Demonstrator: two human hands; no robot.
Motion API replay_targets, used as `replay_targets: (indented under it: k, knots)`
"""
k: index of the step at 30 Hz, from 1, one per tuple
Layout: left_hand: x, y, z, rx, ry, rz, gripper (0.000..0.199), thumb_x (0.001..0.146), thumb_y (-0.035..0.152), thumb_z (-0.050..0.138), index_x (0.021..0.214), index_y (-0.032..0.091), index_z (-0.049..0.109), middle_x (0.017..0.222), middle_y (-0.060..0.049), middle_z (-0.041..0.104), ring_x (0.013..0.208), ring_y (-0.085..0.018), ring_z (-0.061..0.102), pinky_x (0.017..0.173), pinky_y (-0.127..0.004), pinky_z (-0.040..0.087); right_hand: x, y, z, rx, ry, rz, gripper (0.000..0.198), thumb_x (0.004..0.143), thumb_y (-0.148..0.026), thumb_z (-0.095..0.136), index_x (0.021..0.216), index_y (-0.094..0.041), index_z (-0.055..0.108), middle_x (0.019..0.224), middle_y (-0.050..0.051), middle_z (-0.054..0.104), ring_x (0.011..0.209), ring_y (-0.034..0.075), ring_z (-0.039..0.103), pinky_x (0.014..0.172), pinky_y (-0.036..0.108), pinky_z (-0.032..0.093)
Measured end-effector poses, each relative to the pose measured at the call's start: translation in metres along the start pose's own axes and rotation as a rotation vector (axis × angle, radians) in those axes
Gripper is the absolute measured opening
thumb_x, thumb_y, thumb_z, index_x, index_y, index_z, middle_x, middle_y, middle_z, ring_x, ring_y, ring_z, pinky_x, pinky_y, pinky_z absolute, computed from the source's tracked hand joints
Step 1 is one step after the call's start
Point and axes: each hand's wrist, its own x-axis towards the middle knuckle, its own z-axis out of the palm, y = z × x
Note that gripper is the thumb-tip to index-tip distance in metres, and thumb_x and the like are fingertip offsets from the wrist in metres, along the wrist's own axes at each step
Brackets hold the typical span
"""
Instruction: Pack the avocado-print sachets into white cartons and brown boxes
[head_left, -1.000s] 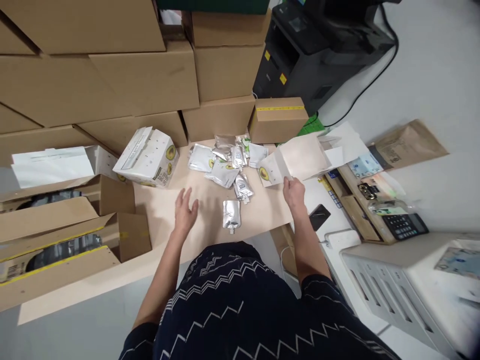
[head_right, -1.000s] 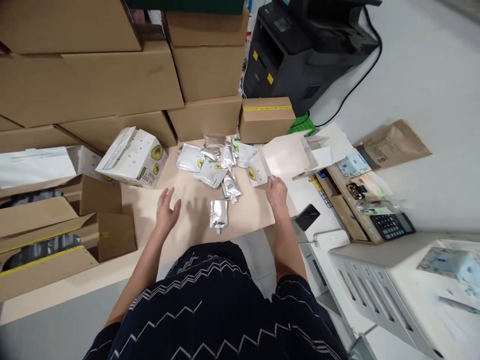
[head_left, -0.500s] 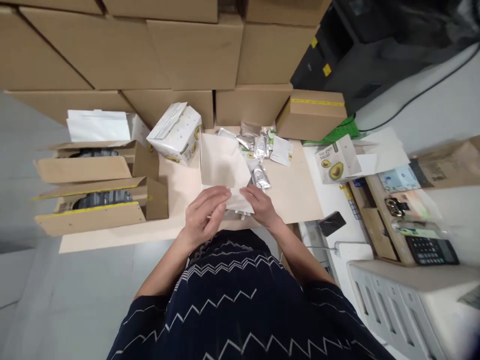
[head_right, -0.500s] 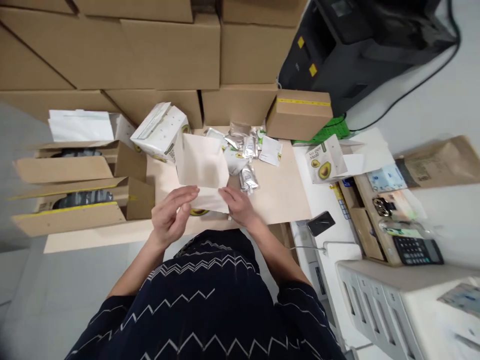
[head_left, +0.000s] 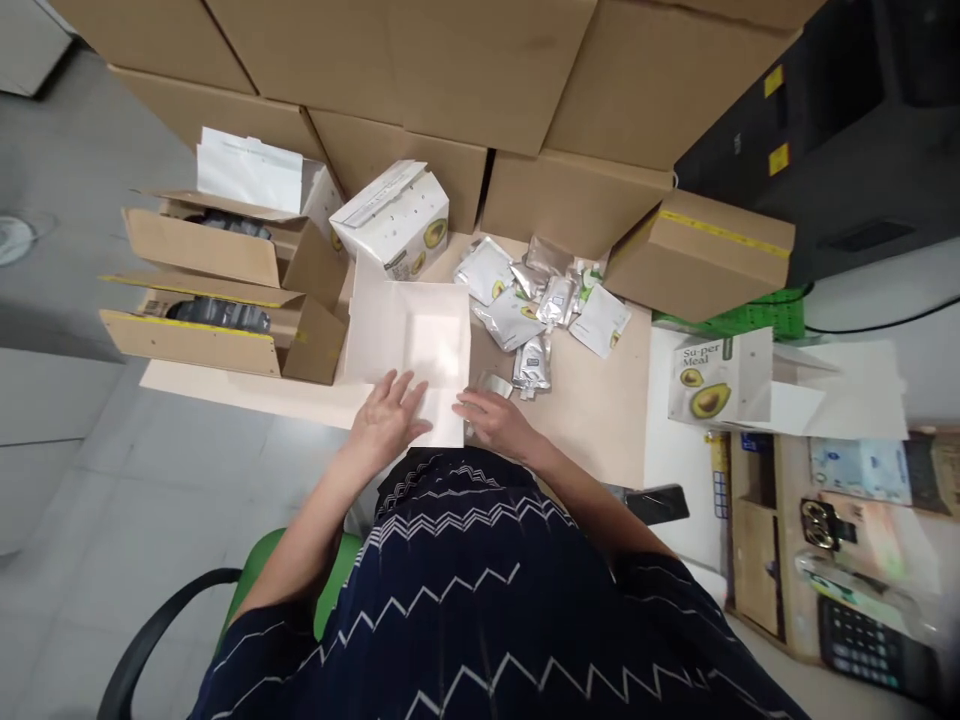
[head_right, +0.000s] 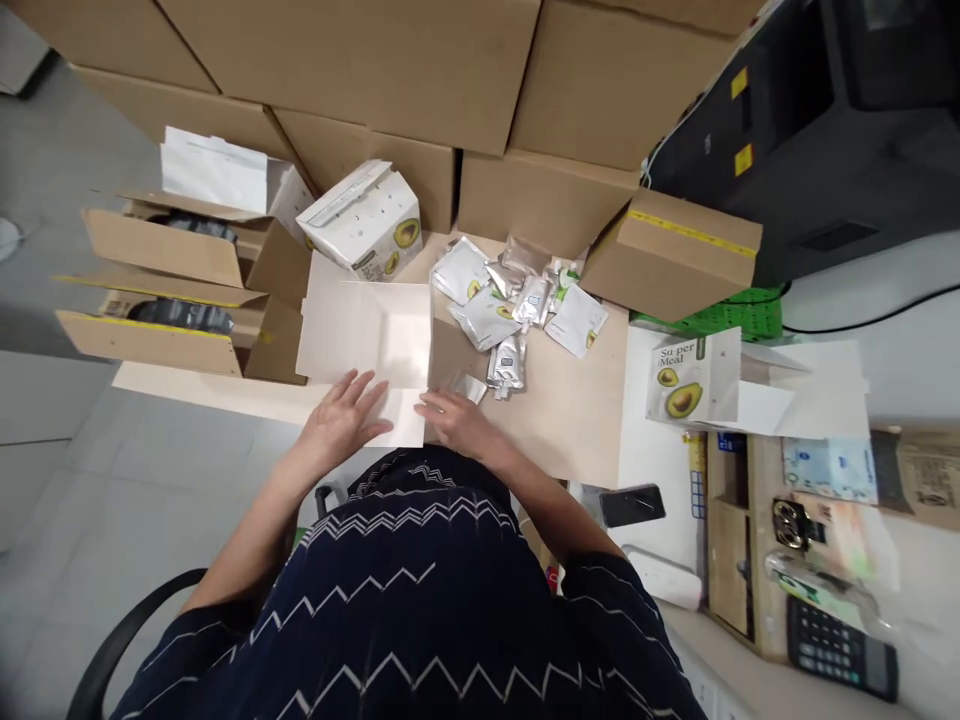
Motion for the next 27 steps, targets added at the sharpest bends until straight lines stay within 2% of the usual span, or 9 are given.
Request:
replay_targets:
  k: [2, 4, 7, 10, 13, 17, 19, 23, 27]
  knots:
    - [0.011, 0.001, 0.014, 0.063, -0.007, -0.029, 0.062, 0.082, 0.035, 0.077, 0.137, 0.018, 0.055, 0.139, -0.019, 0.058, 0.141, -0.043, 0.042, 0.115, -0.060, 0.037, -0.015, 0.012, -0.004, 0.067, -0.012, 0.026, 0.035, 0.091, -0.005, 0.048, 0.110, -0.019, 0.073, 0.118, 0.009, 0.071, 0.112, 0.022, 0.064, 0.097, 0.040, 0.055]
    - [0.019, -0.002, 0.027, 0.086, -0.015, -0.038, 0.056, 0.082, 0.030, 0.076, 0.134, 0.018, 0.058, 0.122, -0.017, 0.067, 0.131, -0.039, 0.052, 0.117, -0.062, 0.032, -0.032, 0.027, -0.008, 0.063, -0.068, 0.172, 0.034, 0.091, -0.005, 0.047, 0.108, -0.018, 0.074, 0.115, 0.010, 0.071, 0.108, 0.022, 0.064, 0.095, 0.039, 0.055]
    - [0.026, -0.007, 0.043, 0.095, 0.018, -0.037, 0.033, 0.087, 0.026, 0.069, 0.119, 0.021, 0.065, 0.100, -0.011, 0.070, 0.107, -0.031, 0.063, 0.117, -0.062, 0.030, -0.053, 0.048, -0.010, -0.061, -0.296, 0.481, 0.036, 0.093, -0.008, 0.044, 0.112, -0.015, 0.074, 0.120, 0.015, 0.068, 0.110, 0.025, 0.062, 0.096, 0.041, 0.053]
    - [0.030, -0.010, 0.055, 0.086, 0.092, -0.047, 0.013, 0.091, 0.028, 0.061, 0.100, 0.022, 0.069, 0.090, -0.009, 0.068, 0.097, -0.028, 0.063, 0.115, -0.061, 0.030, -0.060, 0.059, -0.006, -0.149, -0.513, 0.606, 0.042, 0.095, -0.010, 0.044, 0.129, -0.013, 0.067, 0.136, 0.018, 0.060, 0.125, 0.030, 0.055, 0.106, 0.045, 0.045]
    - [0.033, -0.012, 0.060, 0.099, 0.141, -0.033, 0.019, 0.096, 0.030, 0.053, 0.088, 0.023, 0.069, 0.081, -0.007, 0.066, 0.086, -0.025, 0.061, 0.113, -0.058, 0.032, -0.051, 0.056, 0.007, -0.147, -0.611, 0.528, 0.063, 0.089, -0.003, 0.048, 0.150, -0.019, 0.049, 0.158, 0.018, 0.038, 0.145, 0.036, 0.034, 0.116, 0.053, 0.032]
    - [0.033, -0.016, 0.061, 0.180, 0.147, 0.046, 0.024, 0.097, 0.027, 0.049, 0.083, 0.023, 0.068, 0.076, -0.005, 0.065, 0.080, -0.024, 0.059, 0.110, -0.054, 0.034, -0.040, 0.047, 0.036, -0.131, -0.741, 0.393, 0.085, 0.078, 0.001, 0.060, 0.154, -0.031, 0.041, 0.169, 0.013, 0.016, 0.153, 0.043, 0.012, 0.116, 0.065, 0.019]
    - [0.031, -0.017, 0.061, 0.189, 0.150, 0.069, 0.023, 0.097, 0.027, 0.050, 0.083, 0.023, 0.068, 0.077, -0.005, 0.065, 0.080, -0.024, 0.059, 0.110, -0.054, 0.034, -0.042, 0.046, 0.051, -0.166, -0.732, 0.351, 0.076, 0.080, -0.002, 0.061, 0.150, -0.030, 0.047, 0.167, 0.015, 0.020, 0.153, 0.044, 0.012, 0.115, 0.066, 0.019]
    - [0.029, -0.015, 0.063, 0.145, 0.166, 0.063, 0.023, 0.097, 0.027, 0.049, 0.084, 0.023, 0.068, 0.077, -0.006, 0.065, 0.082, -0.025, 0.058, 0.111, -0.055, 0.031, -0.057, 0.051, 0.075, -0.259, -0.547, 0.255, 0.044, 0.096, -0.017, 0.051, 0.138, -0.029, 0.058, 0.162, 0.016, 0.033, 0.151, 0.043, 0.017, 0.111, 0.067, 0.024]
    - [0.030, -0.010, 0.068, 0.100, 0.183, 0.050, 0.023, 0.097, 0.026, 0.049, 0.086, 0.023, 0.069, 0.078, -0.007, 0.065, 0.084, -0.026, 0.058, 0.111, -0.057, 0.030, -0.064, 0.054, 0.088, -0.345, -0.483, 0.257, 0.036, 0.101, -0.022, 0.043, 0.132, -0.029, 0.061, 0.158, 0.016, 0.039, 0.148, 0.043, 0.026, 0.106, 0.068, 0.029]
